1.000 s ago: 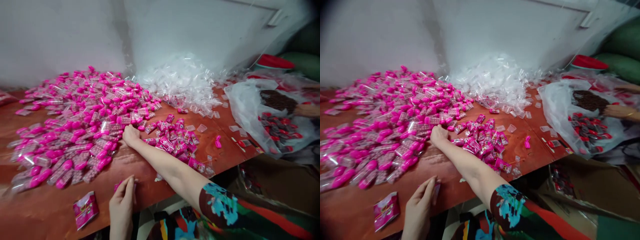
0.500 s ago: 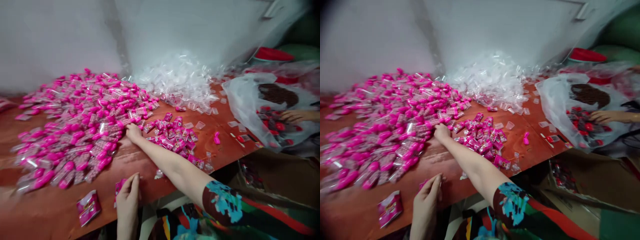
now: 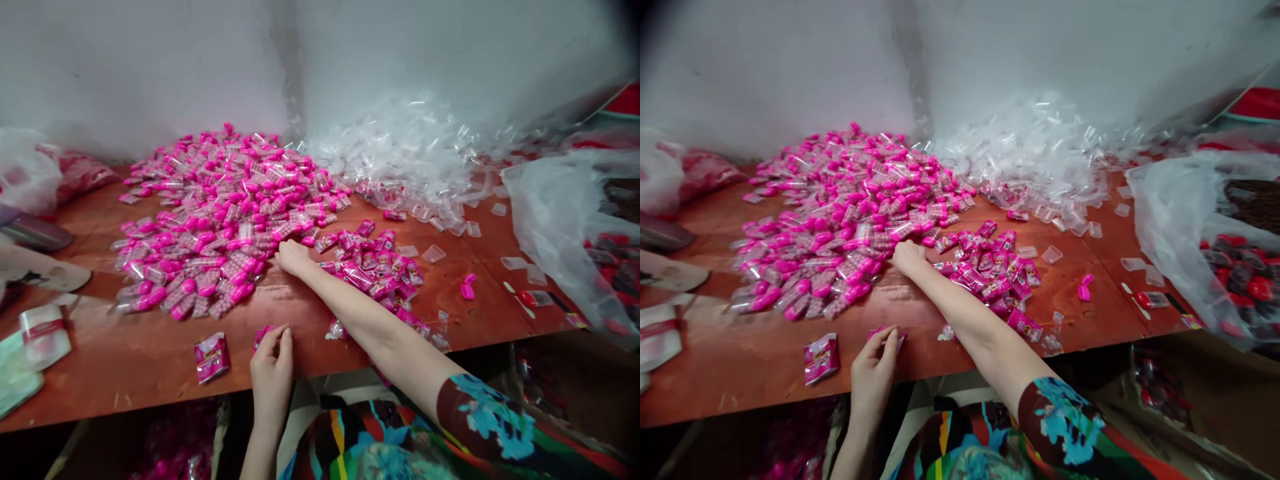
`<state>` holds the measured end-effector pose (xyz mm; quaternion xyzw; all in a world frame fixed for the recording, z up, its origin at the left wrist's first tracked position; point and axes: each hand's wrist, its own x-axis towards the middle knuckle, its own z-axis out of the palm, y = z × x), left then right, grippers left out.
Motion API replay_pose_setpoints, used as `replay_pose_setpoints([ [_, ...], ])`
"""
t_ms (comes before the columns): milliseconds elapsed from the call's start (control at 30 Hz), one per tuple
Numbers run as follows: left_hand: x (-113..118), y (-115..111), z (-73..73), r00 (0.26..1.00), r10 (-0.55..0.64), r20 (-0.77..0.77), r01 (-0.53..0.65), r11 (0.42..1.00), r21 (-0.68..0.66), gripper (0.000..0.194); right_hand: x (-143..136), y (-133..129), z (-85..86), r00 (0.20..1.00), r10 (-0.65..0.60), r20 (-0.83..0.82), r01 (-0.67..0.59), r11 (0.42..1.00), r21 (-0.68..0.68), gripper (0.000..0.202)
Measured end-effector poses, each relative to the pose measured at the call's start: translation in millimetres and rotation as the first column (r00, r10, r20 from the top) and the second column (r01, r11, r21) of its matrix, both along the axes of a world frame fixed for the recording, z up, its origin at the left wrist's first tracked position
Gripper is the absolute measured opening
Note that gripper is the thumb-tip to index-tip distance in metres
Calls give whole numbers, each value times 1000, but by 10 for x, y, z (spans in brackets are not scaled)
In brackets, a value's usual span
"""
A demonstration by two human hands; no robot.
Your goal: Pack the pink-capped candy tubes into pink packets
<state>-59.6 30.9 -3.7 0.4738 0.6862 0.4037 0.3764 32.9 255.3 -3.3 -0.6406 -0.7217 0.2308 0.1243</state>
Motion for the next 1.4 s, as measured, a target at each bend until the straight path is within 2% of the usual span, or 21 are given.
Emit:
replay_pose_setpoints([
  [100,-65,-147,-20,935,5,-354,43,991,129,27,-138,-116,125,1000,9,15,-11,994,108,41],
  [200,-68,-251,-57,787,-55,-614,109,993,50,32,-294,-206,142,992,130,6,-127,956,264,53],
  [267,-50,-293,-96,682,-117,-722,149,989,-20,35,-365,-273,90,976,217,37,-218,931,294,60],
  [333,-31,-318,-135,587,-146,-796,179,983,-48,38,-388,-370,20,967,245,78,-257,919,299,58],
  [433,-20,-324,-183,493,-106,-864,195,981,-10,41,-335,-555,-52,949,285,134,-314,892,327,54],
  [500,-32,-307,-210,479,-69,-875,192,981,28,43,-257,-642,-52,935,309,172,-351,873,339,52],
  [600,-71,-273,-222,528,-58,-847,203,977,60,43,-61,-623,56,940,286,187,-337,864,373,46],
  [667,-108,-260,-207,574,-46,-817,193,978,81,42,135,-508,180,954,199,223,-268,900,344,41],
  [733,-150,-252,-191,585,-13,-811,170,980,107,42,363,-355,289,946,78,314,-163,953,254,38],
  [800,-190,-243,-192,555,9,-831,164,979,121,43,592,-222,338,917,26,399,-89,986,140,36],
  [867,-214,-233,-212,521,-6,-853,186,977,107,43,789,-158,331,899,39,437,-78,994,71,33],
  [967,-204,-234,-232,477,-35,-878,183,981,60,45,975,-218,302,880,97,465,-115,993,11,29],
  [1033,-174,-249,-216,448,-52,-893,161,987,24,46,988,-338,314,872,118,474,-139,990,8,28],
  [1100,-143,-263,-187,442,-91,-892,169,986,-17,46,877,-487,340,877,139,461,-176,984,37,30],
  [1167,-120,-271,-169,460,-126,-879,173,984,-50,45,635,-649,340,886,219,408,-265,963,58,31],
  [1233,-107,-284,-174,479,-131,-868,161,985,-60,43,288,-813,289,868,413,276,-446,892,70,26],
  [1300,-103,-318,-198,500,-106,-860,151,988,-34,42,-101,-952,190,780,617,107,-626,771,118,22],
  [1333,-105,-345,-213,512,-85,-855,151,989,-8,41,-288,-1002,132,743,667,54,-667,731,145,21],
  [1400,-122,-416,-239,540,-30,-841,153,986,63,38,-604,-1057,21,721,693,15,-685,709,165,22],
])
